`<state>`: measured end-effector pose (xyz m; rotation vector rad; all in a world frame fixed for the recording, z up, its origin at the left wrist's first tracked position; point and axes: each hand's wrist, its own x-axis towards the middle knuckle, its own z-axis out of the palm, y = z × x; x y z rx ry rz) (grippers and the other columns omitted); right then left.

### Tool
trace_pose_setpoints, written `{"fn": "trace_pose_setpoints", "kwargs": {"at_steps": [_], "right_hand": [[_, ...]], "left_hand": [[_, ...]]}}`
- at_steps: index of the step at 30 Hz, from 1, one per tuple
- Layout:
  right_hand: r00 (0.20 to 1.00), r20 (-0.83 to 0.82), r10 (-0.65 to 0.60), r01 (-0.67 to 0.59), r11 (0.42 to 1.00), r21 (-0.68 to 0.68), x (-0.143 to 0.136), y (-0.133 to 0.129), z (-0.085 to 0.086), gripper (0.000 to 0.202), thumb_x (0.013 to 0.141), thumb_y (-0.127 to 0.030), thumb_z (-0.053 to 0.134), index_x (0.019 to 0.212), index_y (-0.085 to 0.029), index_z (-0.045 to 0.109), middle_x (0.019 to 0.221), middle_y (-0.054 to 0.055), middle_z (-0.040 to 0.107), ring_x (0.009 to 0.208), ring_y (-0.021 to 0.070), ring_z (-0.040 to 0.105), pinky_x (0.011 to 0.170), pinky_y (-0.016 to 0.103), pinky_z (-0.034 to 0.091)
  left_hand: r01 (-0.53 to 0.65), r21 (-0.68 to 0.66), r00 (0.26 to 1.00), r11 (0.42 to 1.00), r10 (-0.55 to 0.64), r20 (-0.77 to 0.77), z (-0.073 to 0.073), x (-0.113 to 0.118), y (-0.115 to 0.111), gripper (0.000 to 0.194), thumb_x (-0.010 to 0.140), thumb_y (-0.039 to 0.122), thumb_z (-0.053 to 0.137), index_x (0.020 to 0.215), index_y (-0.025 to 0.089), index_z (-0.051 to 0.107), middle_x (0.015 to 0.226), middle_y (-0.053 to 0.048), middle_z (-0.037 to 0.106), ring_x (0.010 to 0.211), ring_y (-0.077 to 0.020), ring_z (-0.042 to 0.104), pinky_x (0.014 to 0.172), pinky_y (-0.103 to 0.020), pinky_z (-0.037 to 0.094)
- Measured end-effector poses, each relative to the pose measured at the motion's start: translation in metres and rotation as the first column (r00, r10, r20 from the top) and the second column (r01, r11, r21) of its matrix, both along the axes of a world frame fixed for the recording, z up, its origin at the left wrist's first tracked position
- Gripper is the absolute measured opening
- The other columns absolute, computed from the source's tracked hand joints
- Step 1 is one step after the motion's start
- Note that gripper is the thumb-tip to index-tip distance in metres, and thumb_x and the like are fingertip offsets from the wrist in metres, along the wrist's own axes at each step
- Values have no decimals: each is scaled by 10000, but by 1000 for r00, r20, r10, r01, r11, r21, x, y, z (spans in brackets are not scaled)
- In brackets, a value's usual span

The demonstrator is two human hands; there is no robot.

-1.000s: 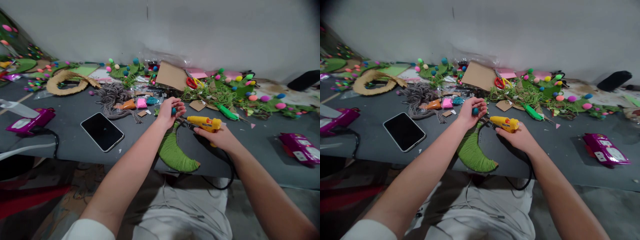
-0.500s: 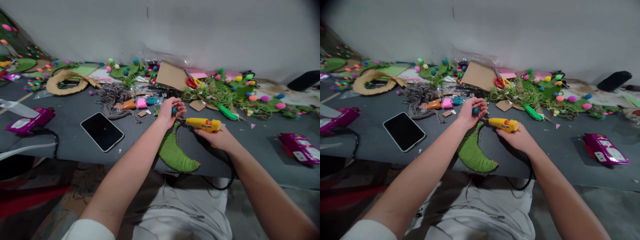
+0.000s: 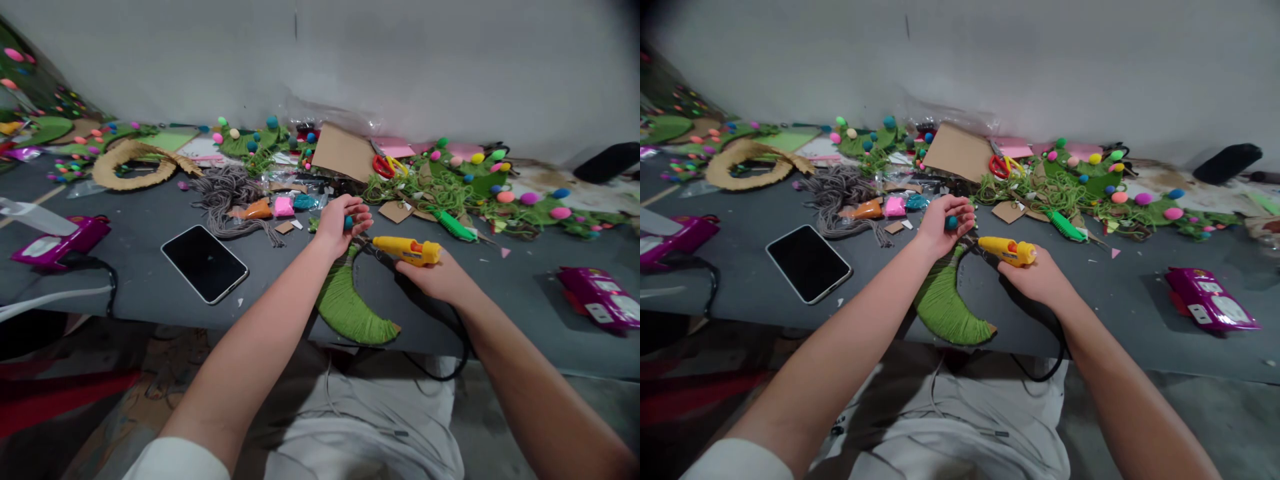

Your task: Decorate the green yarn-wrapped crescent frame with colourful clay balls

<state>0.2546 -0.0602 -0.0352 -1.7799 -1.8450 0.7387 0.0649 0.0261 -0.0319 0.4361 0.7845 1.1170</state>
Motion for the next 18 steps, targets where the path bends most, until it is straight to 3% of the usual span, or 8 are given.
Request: {"fn": "trace_pose_setpoints", "kwargs": {"at_steps": [5, 10, 18], "right_hand": [[1000, -14, 9, -10, 1000, -5, 1, 1, -4, 220, 721, -430, 612, 673, -215, 628, 605, 14, 595, 586, 180, 544, 549, 310, 429], [997, -74, 16, -14, 1000, 17, 0, -1, -6, 332, 754, -460, 676, 897, -176, 774, 752, 49, 740, 646, 192, 619, 601, 306, 505], [993, -121, 12, -8, 999, 33, -2, -6, 3, 271, 771, -405, 703, 918, -198, 796, 750, 41, 749, 665, 203, 656, 617, 305, 546]], "left_hand": [[-1, 4, 1000, 1000, 1, 1, 0, 0, 0, 58, 846, 183, 598, 820, 151, 638, 680, -12, 673, 536, -89, 617, 563, -207, 558], [-7, 5, 1000, 1000, 7, -5, 1, 0, 0, 73, 855, 178, 589, 816, 139, 638, 683, -15, 673, 529, -87, 616, 558, -206, 558], [-5, 11, 1000, 1000, 5, -8, -1, 1, 1, 92, 867, 182, 587, 812, 136, 644, 678, -14, 671, 522, -87, 617, 558, -210, 564]]}}
